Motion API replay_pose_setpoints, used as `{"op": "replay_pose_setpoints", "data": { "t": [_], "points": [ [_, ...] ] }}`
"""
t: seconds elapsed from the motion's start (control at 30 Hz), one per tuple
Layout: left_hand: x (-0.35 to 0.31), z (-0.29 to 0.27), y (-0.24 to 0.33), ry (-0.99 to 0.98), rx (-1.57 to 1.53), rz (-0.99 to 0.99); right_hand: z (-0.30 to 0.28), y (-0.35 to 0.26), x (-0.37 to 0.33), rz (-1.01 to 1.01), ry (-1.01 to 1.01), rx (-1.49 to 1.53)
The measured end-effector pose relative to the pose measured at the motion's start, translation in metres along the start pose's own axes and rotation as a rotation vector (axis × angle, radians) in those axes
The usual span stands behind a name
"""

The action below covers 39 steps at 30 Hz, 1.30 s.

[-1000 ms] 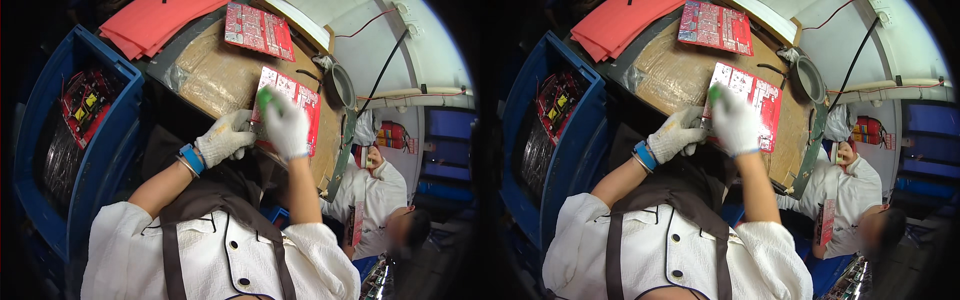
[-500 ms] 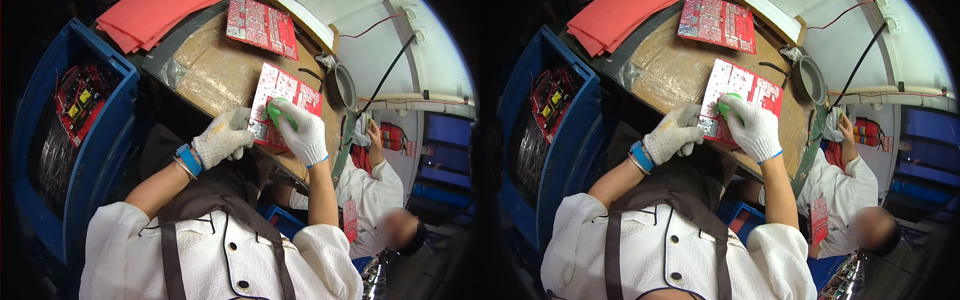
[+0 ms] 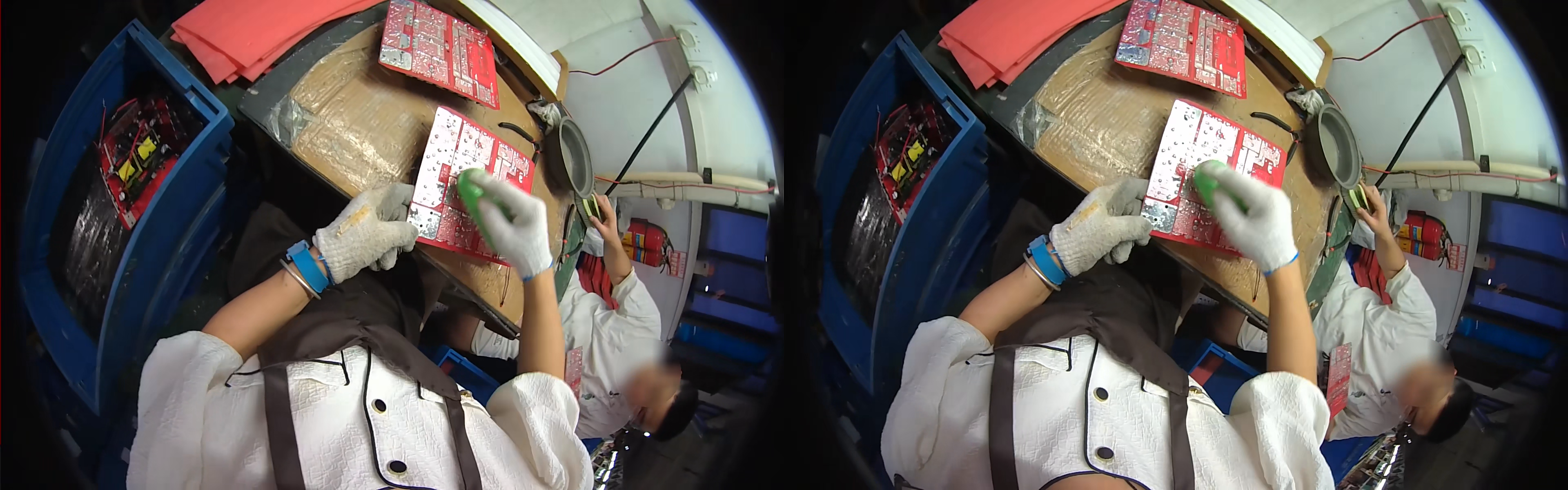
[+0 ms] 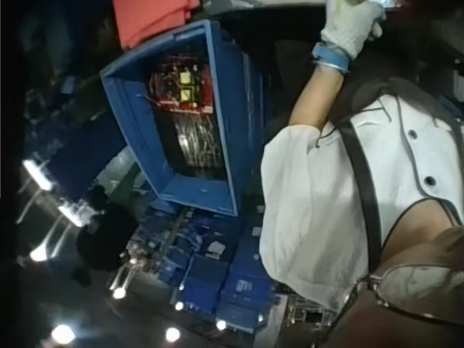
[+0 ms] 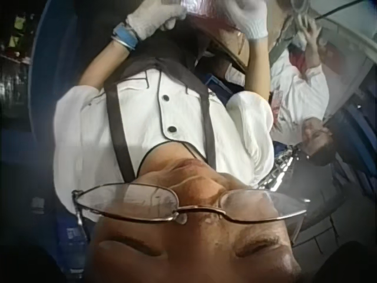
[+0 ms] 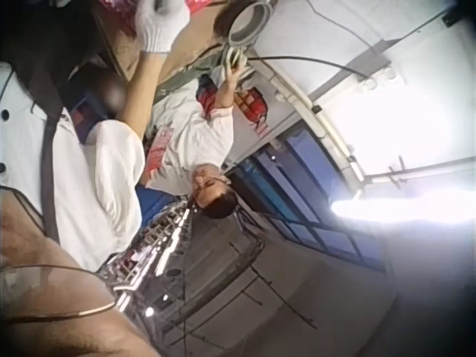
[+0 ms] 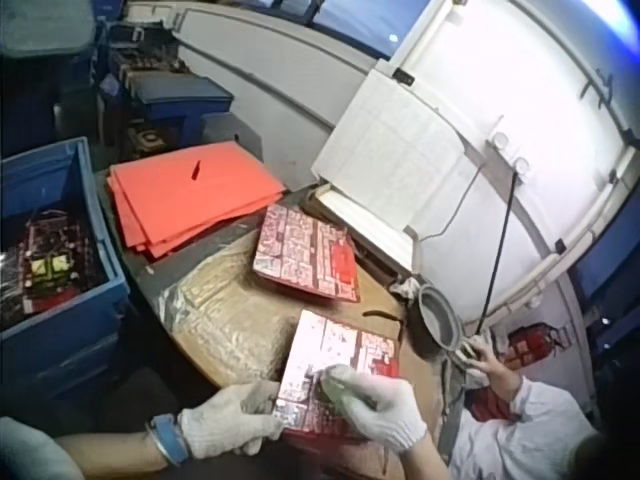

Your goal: Clean and inspect printed circuit boards using a brush and cutters at a factory workbench.

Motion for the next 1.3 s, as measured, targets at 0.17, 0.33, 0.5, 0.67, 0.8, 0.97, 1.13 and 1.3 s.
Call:
{"op": "replay_pose_setpoints", "data": {
  "t": [0.17, 0.33, 0.5, 0.67, 0.8, 0.97, 1.13, 1.3],
  "points": [
    [0.001, -0.004, -0.005, 0.015, 0.014, -0.004, 0.025, -0.038, 0.035, -0.055, -0.143, -0.136],
    [-0.002, 0.000, 0.002, 0.020, -0.020, 0.011, 0.018, -0.045, 0.010, -0.173, -0.178, -0.231],
    [0.002, -0.004, 0.000, 0.002, -0.002, -0.020, 0.004, -0.008, 0.026, 0.034, -0.066, -0.070],
    [-0.001, 0.000, 0.000, -0.025, -0.012, -0.017, 0.022, -0.036, 0.029, -0.007, -0.179, -0.138],
    [0.004, -0.007, -0.003, -0.003, -0.012, -0.016, 0.004, -0.004, 0.016, 0.085, -0.067, -0.013],
    [0.000, -0.004, -0.002, -0.045, 0.000, -0.024, 0.021, -0.029, 0.033, -0.039, -0.137, -0.143],
    [0.002, -0.005, -0.005, -0.018, -0.034, -0.014, 0.022, -0.033, 0.009, -0.129, -0.085, -0.103],
    [0.001, -0.006, -0.002, -0.048, -0.031, -0.040, 0.007, -0.006, 0.035, 0.139, -0.010, -0.017]
  ]
}}
Point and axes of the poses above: each hand's wrist, its own x-axis towards the middle knuckle, its own z-axis out of the palm, y = z × x, the point moved 8 cm from there along x, towards the middle knuckle, and after that the axes turned 11 degrees about -z, right-handed, at the moved point
